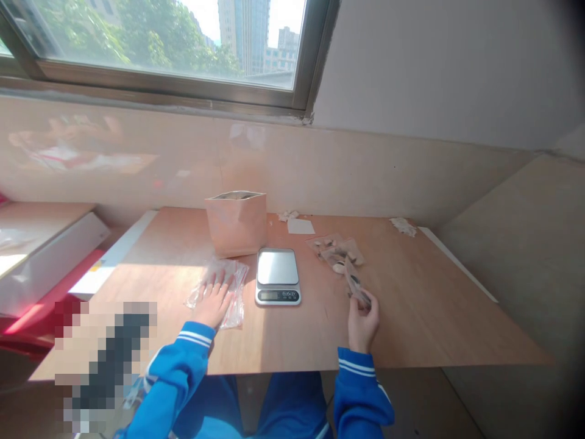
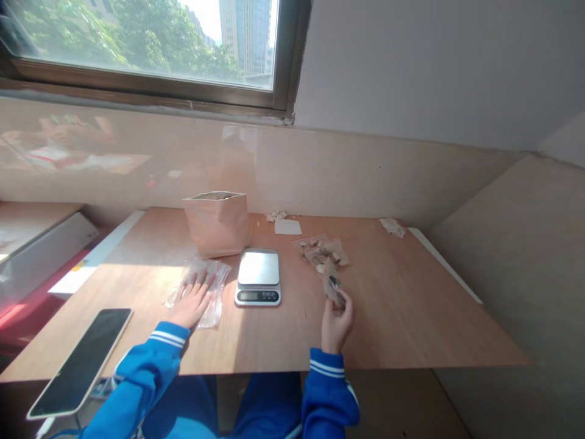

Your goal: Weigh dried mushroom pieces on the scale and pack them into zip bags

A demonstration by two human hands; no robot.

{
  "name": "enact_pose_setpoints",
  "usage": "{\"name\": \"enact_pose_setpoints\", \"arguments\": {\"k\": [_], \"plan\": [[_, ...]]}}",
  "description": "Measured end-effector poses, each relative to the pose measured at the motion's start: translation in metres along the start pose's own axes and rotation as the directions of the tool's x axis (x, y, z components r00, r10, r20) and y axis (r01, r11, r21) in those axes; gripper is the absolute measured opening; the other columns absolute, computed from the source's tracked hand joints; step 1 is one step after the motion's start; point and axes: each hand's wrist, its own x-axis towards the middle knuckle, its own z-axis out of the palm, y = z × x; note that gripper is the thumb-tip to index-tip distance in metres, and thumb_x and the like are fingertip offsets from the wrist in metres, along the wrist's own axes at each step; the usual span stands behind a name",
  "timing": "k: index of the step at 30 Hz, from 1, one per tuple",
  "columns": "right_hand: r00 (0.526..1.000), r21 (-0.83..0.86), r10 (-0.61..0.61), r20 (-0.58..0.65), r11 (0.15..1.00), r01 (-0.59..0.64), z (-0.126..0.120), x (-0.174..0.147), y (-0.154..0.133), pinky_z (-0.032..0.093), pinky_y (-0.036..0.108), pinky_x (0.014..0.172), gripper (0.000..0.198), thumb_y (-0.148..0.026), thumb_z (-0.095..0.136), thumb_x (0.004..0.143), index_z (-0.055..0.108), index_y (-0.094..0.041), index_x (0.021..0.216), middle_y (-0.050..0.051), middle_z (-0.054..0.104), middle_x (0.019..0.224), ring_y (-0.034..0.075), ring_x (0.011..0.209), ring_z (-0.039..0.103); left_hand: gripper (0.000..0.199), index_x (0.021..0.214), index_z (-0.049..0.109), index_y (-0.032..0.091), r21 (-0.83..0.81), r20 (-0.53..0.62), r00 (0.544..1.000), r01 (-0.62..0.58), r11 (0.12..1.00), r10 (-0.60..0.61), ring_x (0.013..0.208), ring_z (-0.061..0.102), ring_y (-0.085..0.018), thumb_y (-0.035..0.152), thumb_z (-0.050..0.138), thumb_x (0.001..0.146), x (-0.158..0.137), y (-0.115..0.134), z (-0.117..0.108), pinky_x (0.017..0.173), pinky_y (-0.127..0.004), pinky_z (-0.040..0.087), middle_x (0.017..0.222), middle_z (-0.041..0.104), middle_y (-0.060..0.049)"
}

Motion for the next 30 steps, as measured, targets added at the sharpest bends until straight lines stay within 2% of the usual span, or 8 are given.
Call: {"name": "enact_pose_setpoints", "arguments": {"k": [4, 7, 9, 11, 18, 23, 26, 30], "plan": [[0.94, 0.15, -0.143, 0.309, 0.984, 0.1, 0.01, -0.05, -0.063, 0.046, 0.046, 0.095, 0.027, -0.028, 0.059, 0.08, 0.062, -0.019, 0.105, 0.012, 0.064, 0.113, 0.027, 0.109, 0.06, 0.045, 0.114, 0.064, 0.019, -0.508, -0.032, 0.99, 0.1, 0.856, -0.134, 0.12, 0.054, -0.028, 0.05, 0.041, 0.089, -0.006, 0.029, -0.033, 0.11, -0.05, 0.031, 0.123, 0.064, -0.013], [0.814, 0.219, -0.283, 0.507, 0.956, 0.196, 0.024, -0.079, -0.099, 0.045, 0.044, 0.1, 0.025, -0.018, 0.056, 0.082, 0.066, -0.024, 0.105, 0.01, 0.062, 0.116, 0.026, 0.115, 0.057, 0.053, 0.107, 0.062, 0.017, -0.894, 0.141, 0.972, 0.206, 0.397, -0.187, 0.098, 0.065, -0.023, 0.061, 0.039, 0.088, -0.017, 0.066, -0.071, 0.09, -0.038, 0.05, 0.109, 0.067, -0.012], [0.716, 0.276, -0.348, 0.605, 0.935, 0.222, 0.033, -0.093, -0.114, 0.047, 0.041, 0.1, 0.031, -0.012, 0.053, 0.081, 0.068, -0.027, 0.104, 0.009, 0.06, 0.119, 0.024, 0.116, 0.057, 0.058, 0.103, 0.06, 0.016, -0.942, 0.301, 0.944, 0.316, 0.111, -0.135, 0.076, 0.066, -0.018, 0.067, 0.038, 0.085, -0.023, 0.084, -0.09, 0.071, -0.033, 0.053, 0.092, 0.067, -0.009], [0.635, 0.332, -0.394, 0.665, 0.917, 0.22, 0.039, -0.104, -0.121, 0.047, 0.039, 0.101, 0.035, -0.009, 0.051, 0.081, 0.068, -0.029, 0.104, 0.007, 0.059, 0.122, 0.023, 0.117, 0.058, 0.05, 0.091, 0.057, 0.017, -0.932, 0.359, 0.922, 0.363, 0.002, -0.146, 0.061, 0.06, -0.013, 0.065, 0.052, 0.079, -0.028, 0.091, -0.1, 0.057, -0.025, 0.049, 0.075, 0.062, -0.002], [0.535, 0.4, -0.434, 0.725, 0.897, 0.186, 0.042, -0.117, -0.126, 0.042, 0.038, 0.108, 0.039, -0.004, 0.047, 0.083, 0.067, -0.03, 0.105, 0.005, 0.057, 0.13, 0.021, 0.126, 0.051, 0.037, 0.073, 0.051, 0.017, -0.864, 0.482, 0.864, 0.496, 0.082, -0.15, 0.046, 0.05, -0.009, 0.051, 0.065, 0.069, -0.034, 0.08, -0.107, 0.045, -0.021, 0.038, 0.056, 0.05, 0.004], [0.44, 0.261, -0.319, 0.839, 0.947, 0.188, 0.028, -0.106, -0.125, 0.029, 0.046, 0.115, 0.054, -0.001, 0.041, 0.079, 0.065, -0.032, 0.116, 0.002, 0.044, 0.145, 0.022, 0.136, 0.039, 0.036, 0.079, 0.056, 0.017, -0.93, 0.362, 0.914, 0.366, -0.012, -0.185, 0.053, 0.05, -0.01, 0.049, 0.067, 0.066, -0.031, 0.091, -0.105, 0.052, -0.023, 0.044, 0.059, 0.049, 0.005], [0.455, 0.225, -0.272, 0.848, 0.962, 0.156, 0.017, -0.101, -0.136, 0.028, 0.047, 0.115, 0.047, -0.008, 0.038, 0.086, 0.065, -0.032, 0.117, 0.002, 0.047, 0.142, 0.022, 0.134, 0.04, 0.037, 0.077, 0.055, 0.017, -0.961, 0.271, 0.949, 0.275, 0.004, -0.159, 0.053, 0.049, -0.01, 0.052, 0.065, 0.07, -0.03, 0.103, -0.1, 0.055, -0.024, 0.044, 0.059, 0.05, 0.004], [0.489, 0.257, -0.2, 0.849, 0.965, -0.051, 0.021, -0.108, -0.16, 0.05, 0.035, 0.094, 0.022, -0.03, 0.049, 0.093, 0.064, -0.025, 0.108, 0.006, 0.065, 0.11, 0.02, 0.105, 0.062, 0.035, 0.077, 0.058, 0.017, -0.967, 0.162, 0.986, 0.165, 0.195, -0.031, 0.063, 0.052, -0.013, 0.052, 0.059, 0.08, -0.035, 0.116, -0.102, 0.065, -0.027, 0.045, 0.064, 0.053, 0.001]]}}
